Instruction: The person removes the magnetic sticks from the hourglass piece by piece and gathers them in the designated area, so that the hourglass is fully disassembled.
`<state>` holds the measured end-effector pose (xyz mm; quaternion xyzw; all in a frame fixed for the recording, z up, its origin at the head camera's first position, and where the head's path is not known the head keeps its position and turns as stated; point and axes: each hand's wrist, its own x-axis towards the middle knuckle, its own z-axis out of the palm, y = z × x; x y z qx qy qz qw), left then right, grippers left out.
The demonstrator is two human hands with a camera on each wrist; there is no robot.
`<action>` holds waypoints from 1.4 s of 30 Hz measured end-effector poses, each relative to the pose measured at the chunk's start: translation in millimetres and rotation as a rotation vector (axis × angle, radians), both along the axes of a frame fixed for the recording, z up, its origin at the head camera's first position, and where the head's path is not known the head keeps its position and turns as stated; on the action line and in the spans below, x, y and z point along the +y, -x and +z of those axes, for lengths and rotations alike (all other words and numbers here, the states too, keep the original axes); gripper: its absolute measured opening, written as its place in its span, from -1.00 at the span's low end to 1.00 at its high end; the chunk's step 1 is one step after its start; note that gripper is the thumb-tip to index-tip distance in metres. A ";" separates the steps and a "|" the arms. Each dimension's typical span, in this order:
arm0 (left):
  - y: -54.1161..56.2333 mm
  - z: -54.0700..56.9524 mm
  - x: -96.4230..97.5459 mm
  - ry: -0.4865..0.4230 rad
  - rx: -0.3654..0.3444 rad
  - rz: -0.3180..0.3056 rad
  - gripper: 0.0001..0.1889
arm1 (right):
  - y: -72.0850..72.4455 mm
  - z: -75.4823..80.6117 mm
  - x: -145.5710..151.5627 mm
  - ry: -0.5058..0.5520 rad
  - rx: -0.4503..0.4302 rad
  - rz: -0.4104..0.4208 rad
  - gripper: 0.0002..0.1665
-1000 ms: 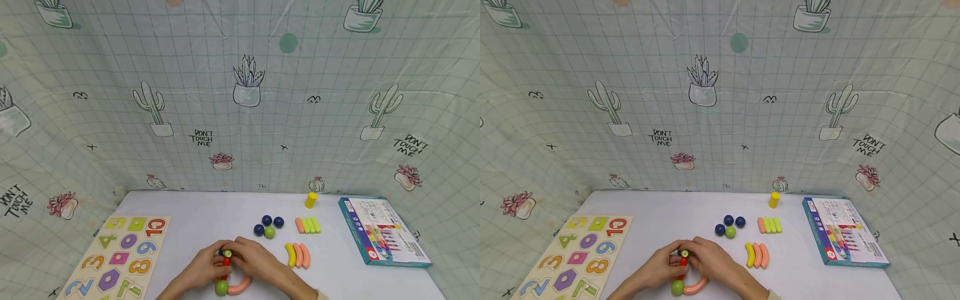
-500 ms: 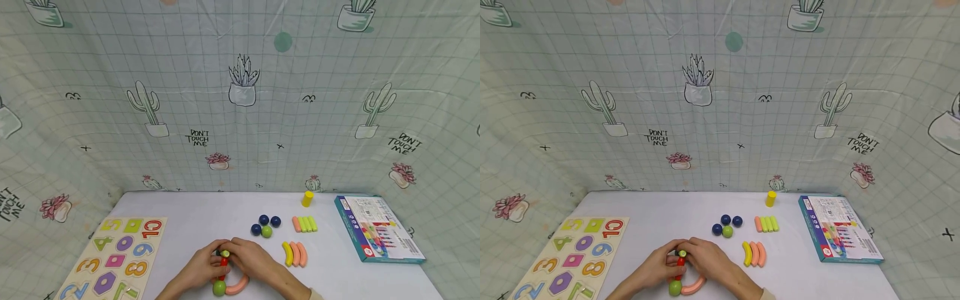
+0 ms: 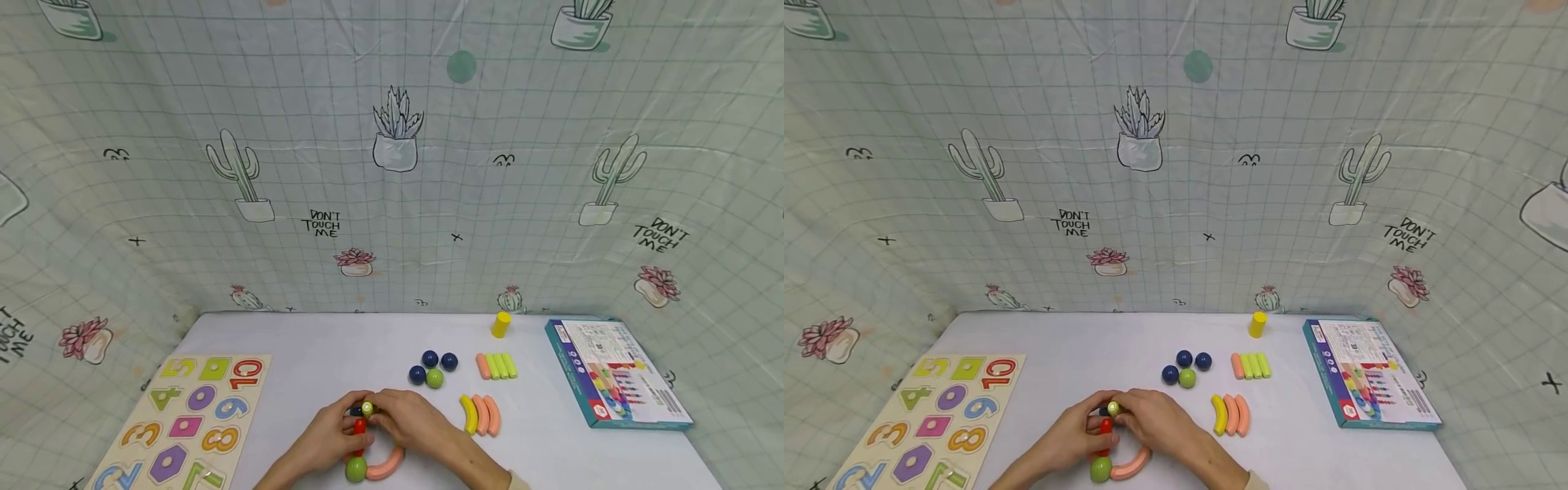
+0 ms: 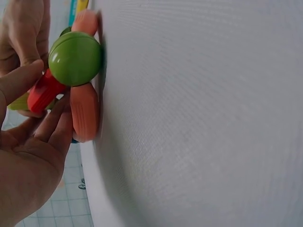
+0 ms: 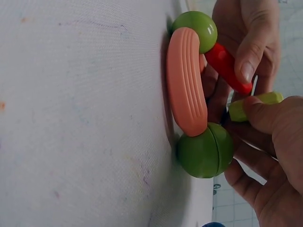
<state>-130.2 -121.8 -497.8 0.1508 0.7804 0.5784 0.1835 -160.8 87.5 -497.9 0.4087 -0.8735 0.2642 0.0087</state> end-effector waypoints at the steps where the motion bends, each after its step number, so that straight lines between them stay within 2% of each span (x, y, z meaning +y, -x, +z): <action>1: 0.0 0.1 0.0 -0.005 -0.001 0.001 -0.29 | 0.0 0.1 -0.1 0.003 -0.015 -0.007 -0.75; 7: -0.1 -1.1 0.6 -0.029 0.025 0.004 -0.35 | -0.8 5.6 5.4 0.050 -0.188 -0.075 -0.70; 10: -0.2 -2.3 0.5 -0.014 0.049 0.009 -0.38 | -1.3 12.1 13.5 0.089 -0.273 -0.122 -0.72; 12: -0.4 -2.4 0.3 0.003 0.062 0.012 -0.41 | -1.4 15.8 20.8 0.107 -0.299 -0.154 -0.71; 19: -0.7 0.2 2.5 0.054 0.033 0.030 -0.44 | -1.8 16.9 56.1 0.170 -0.261 -0.244 -0.87; 21: -0.5 0.1 2.6 0.061 0.022 0.030 -0.44 | -1.3 16.6 67.7 0.180 -0.253 -0.291 -0.88; 29: 1.2 0.6 1.0 0.079 0.011 0.012 -0.48 | 6.1 25.6 113.2 0.285 -0.335 -0.602 -0.75; 32: 2.7 1.5 1.1 0.083 0.006 0.013 -0.50 | 14.3 26.1 130.7 0.297 -0.309 -0.683 -0.66; 37: 4.1 2.4 2.2 0.071 -0.012 0.018 -0.51 | 32.2 17.2 164.7 0.258 -0.278 -0.801 -0.47; 42: 3.8 3.0 4.1 0.085 -0.048 0.016 -0.53 | 42.7 7.5 192.7 0.144 -0.327 -0.881 -0.39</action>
